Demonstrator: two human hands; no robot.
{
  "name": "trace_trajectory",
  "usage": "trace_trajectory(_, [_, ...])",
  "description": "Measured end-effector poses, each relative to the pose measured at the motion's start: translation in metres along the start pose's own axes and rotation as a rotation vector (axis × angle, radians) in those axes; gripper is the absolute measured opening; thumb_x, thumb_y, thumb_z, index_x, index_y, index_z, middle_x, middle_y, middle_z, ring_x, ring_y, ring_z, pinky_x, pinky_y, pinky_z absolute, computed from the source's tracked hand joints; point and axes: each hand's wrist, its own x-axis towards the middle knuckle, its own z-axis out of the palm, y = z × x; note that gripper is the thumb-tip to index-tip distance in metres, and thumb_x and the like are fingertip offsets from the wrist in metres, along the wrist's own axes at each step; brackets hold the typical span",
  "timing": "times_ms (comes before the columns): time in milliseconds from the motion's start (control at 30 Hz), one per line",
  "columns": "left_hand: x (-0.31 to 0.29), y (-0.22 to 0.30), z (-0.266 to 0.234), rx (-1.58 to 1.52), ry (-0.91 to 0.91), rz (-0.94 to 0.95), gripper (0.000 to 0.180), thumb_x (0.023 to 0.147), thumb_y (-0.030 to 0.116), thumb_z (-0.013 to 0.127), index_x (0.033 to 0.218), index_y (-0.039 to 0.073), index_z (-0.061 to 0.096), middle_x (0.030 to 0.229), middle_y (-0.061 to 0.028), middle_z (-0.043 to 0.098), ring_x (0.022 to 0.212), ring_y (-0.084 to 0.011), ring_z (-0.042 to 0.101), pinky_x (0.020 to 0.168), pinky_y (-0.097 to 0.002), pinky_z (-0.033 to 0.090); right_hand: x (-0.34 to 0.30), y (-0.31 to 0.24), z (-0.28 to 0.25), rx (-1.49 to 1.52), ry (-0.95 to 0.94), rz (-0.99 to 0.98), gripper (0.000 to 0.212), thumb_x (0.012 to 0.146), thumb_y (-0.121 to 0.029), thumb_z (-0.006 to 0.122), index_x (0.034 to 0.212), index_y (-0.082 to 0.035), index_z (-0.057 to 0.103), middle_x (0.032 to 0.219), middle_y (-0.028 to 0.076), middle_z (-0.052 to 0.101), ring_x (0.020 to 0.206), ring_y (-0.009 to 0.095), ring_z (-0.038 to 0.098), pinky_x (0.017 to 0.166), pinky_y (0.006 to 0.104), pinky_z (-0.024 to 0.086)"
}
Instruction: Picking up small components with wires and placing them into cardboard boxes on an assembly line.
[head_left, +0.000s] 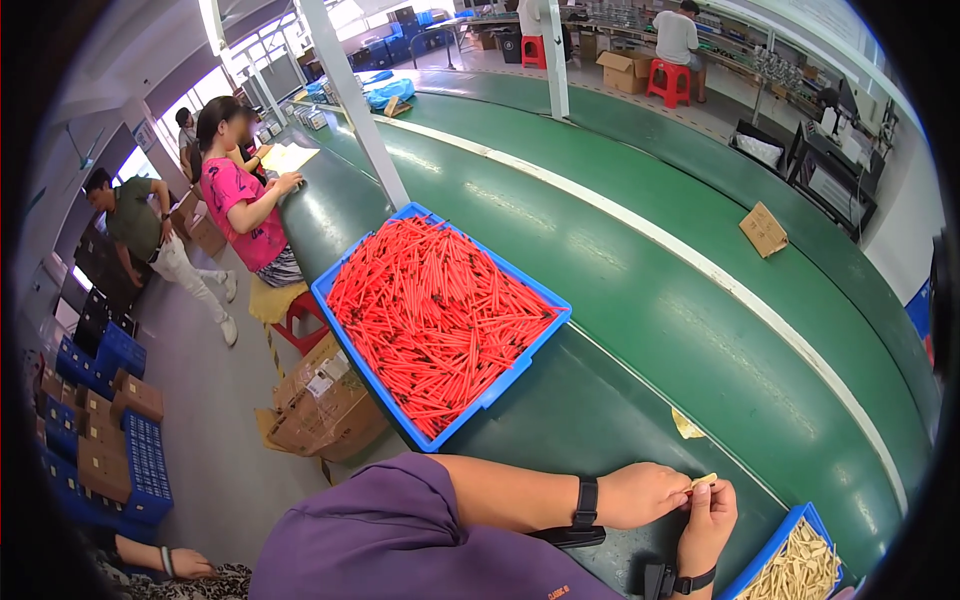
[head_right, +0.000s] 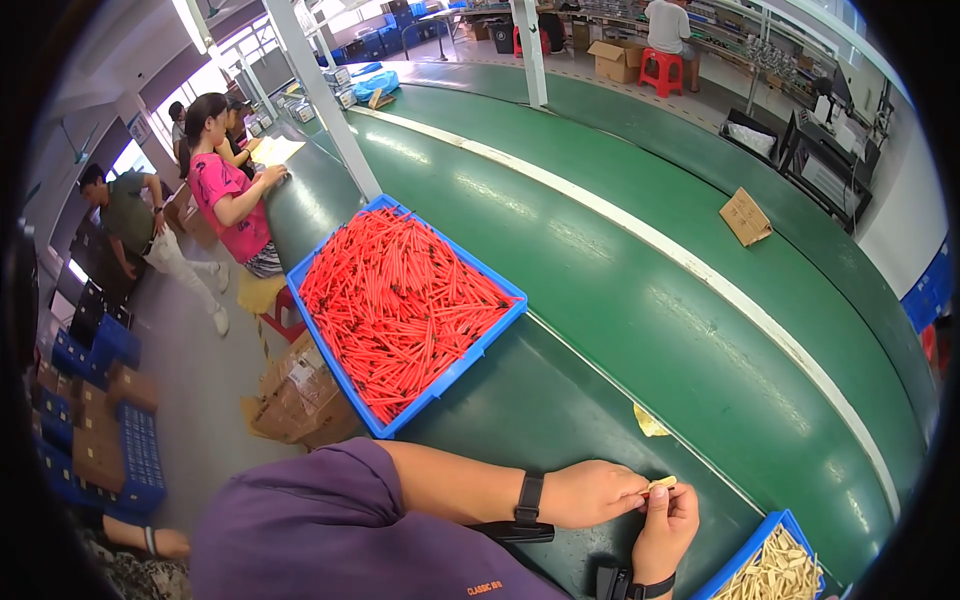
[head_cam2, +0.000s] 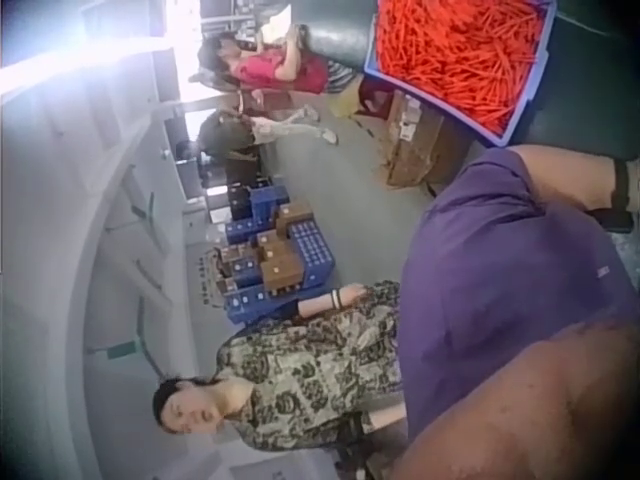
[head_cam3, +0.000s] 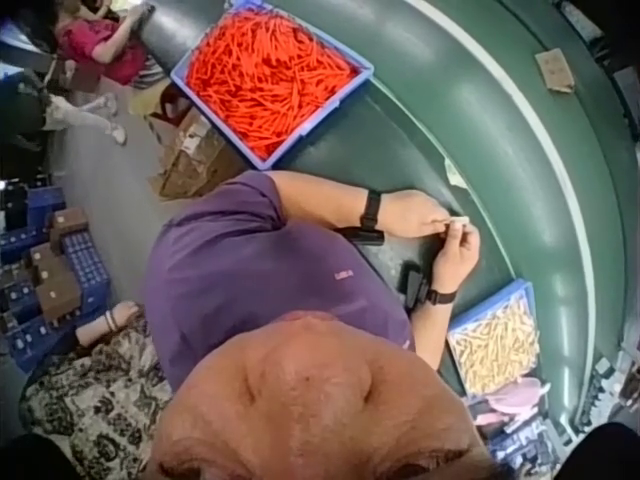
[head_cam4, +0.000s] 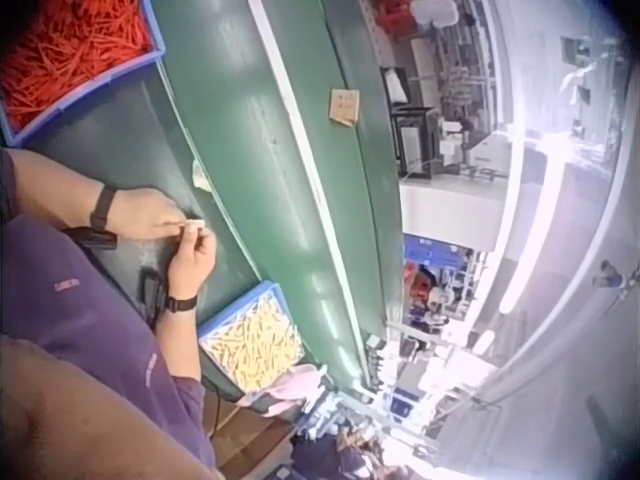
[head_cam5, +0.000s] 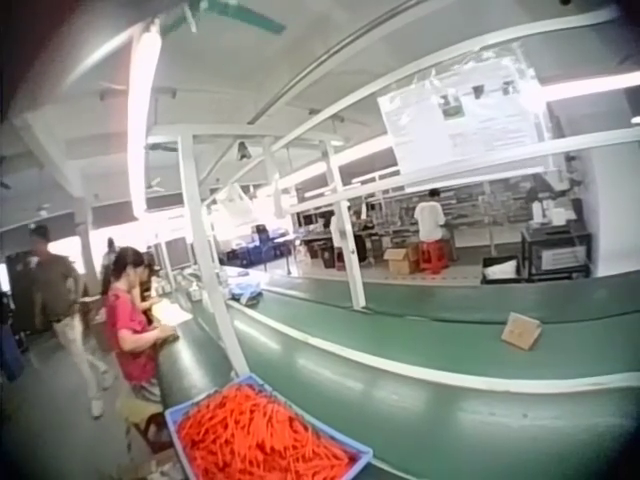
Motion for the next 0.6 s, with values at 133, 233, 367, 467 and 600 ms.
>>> trace_trajectory(133, [-0.002, 0.003, -0.001, -0.005, 0.001, -0.001, 0.022, 0.1, 0.021, 0.049, 0.096, 0.002, 0.058, 0.089, -0.0169, 0.063, 0.084, -0.0375, 0.06, 0.075, -0.047, 0.048, -0.002, 0.001, -0.001, 0.002, -0.005, 0.0, 0.016, 0.1, -0.015, 0.061, 0.093, -0.002, 0.054, 0.081, 0.002, 0.062, 0.07, 0.007, 0.056, 0.064, 0.0214, 0.047])
trace_trajectory(233, [-0.001, 0.005, -0.002, -0.009, -0.025, -0.001, 0.021, 0.1, 0.021, 0.049, 0.099, 0.002, 0.059, 0.091, -0.0175, 0.063, 0.086, -0.038, 0.061, 0.076, -0.047, 0.048, -0.002, 0.003, -0.004, 0.006, 0.019, 0.0, 0.014, 0.099, -0.013, 0.06, 0.093, -0.002, 0.055, 0.081, 0.002, 0.061, 0.071, 0.007, 0.057, 0.065, 0.0212, 0.047])
trace_trajectory(367, [0.004, 0.001, 0.003, 0.012, 0.03, 0.092, 0.021, 0.098, 0.02, 0.051, 0.107, 0.003, 0.06, 0.096, -0.0191, 0.065, 0.09, -0.0391, 0.062, 0.077, -0.0466, 0.05, -0.004, 0.005, -0.011, -0.099, 0.044, -0.009, 0.007, 0.097, -0.008, 0.059, 0.094, -0.002, 0.06, 0.082, 0.001, 0.061, 0.074, 0.007, 0.056, 0.067, 0.0221, 0.047])
trace_trajectory(467, [-0.002, 0.003, -0.006, 0.099, 0.077, 0.095, 0.021, 0.097, 0.019, 0.053, 0.11, 0.005, 0.062, 0.094, -0.0182, 0.066, 0.087, -0.0377, 0.063, 0.076, -0.0444, 0.051, 0.0, -0.007, 0.003, -0.13, 0.022, 0.017, 0.009, 0.095, -0.01, 0.062, 0.095, -0.001, 0.064, 0.083, 0.001, 0.062, 0.075, 0.007, 0.055, 0.067, 0.0237, 0.047])
trace_trajectory(600, [0.008, 0.0, -0.002, 0.057, 0.075, 0.087, 0.02, 0.098, 0.016, 0.052, 0.107, 0.003, 0.064, 0.083, -0.014, 0.065, 0.073, -0.0266, 0.063, 0.069, -0.0374, 0.051, 0.006, 0.006, -0.005, -0.187, 0.009, 0.045, 0.014, 0.095, -0.015, 0.064, 0.094, -0.001, 0.065, 0.087, 0.003, 0.066, 0.079, 0.009, 0.06, 0.072, 0.0265, 0.05])
